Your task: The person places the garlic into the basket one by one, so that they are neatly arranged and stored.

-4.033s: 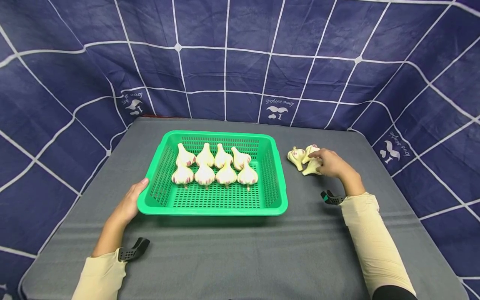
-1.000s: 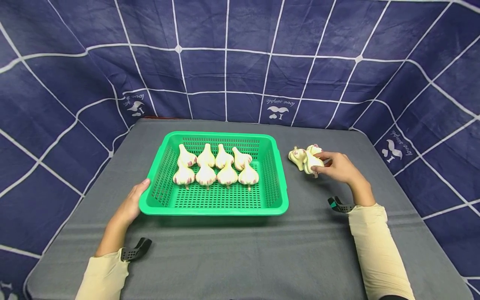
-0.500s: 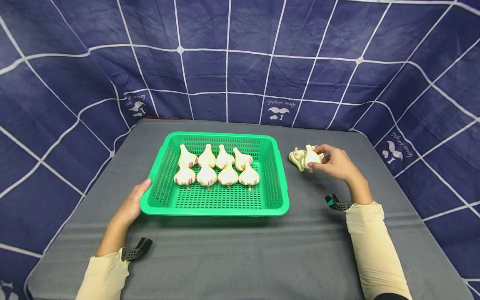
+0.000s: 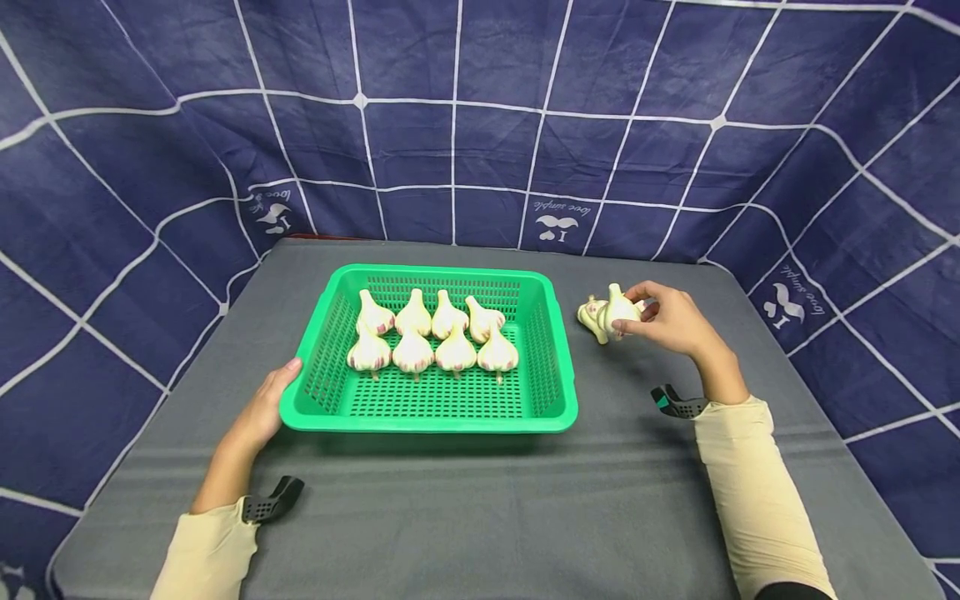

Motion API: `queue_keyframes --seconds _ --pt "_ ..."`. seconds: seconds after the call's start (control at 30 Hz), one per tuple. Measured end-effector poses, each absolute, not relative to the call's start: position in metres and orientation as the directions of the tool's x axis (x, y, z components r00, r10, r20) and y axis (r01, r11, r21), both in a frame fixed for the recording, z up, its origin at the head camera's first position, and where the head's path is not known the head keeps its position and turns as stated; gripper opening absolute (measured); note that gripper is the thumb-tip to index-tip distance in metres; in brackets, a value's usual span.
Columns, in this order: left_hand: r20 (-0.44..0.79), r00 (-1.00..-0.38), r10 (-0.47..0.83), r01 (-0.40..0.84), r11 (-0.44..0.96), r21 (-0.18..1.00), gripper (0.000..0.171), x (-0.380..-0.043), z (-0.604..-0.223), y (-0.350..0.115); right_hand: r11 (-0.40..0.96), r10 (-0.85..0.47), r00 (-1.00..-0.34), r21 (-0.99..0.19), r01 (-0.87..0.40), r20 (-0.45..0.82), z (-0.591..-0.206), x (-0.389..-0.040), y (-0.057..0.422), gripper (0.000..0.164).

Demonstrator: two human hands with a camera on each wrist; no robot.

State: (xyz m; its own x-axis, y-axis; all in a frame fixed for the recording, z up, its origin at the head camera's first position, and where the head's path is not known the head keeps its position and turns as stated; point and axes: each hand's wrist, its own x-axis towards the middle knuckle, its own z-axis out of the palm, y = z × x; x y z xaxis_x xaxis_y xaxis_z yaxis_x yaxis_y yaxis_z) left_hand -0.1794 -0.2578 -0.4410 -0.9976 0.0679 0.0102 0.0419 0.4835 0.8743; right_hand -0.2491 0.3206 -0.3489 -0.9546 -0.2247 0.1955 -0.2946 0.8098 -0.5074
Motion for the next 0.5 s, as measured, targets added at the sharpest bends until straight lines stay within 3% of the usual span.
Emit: queue_keyframes --seconds 0.5 --pt "0.041 -0.996 0.075 0.072 0.474 0.877 0.053 -0.181 -0.441 -0.259 0.777 -0.263 -0.917 -0.497 -0.386 0.301 -0.331 -0.246 0.298 0.042"
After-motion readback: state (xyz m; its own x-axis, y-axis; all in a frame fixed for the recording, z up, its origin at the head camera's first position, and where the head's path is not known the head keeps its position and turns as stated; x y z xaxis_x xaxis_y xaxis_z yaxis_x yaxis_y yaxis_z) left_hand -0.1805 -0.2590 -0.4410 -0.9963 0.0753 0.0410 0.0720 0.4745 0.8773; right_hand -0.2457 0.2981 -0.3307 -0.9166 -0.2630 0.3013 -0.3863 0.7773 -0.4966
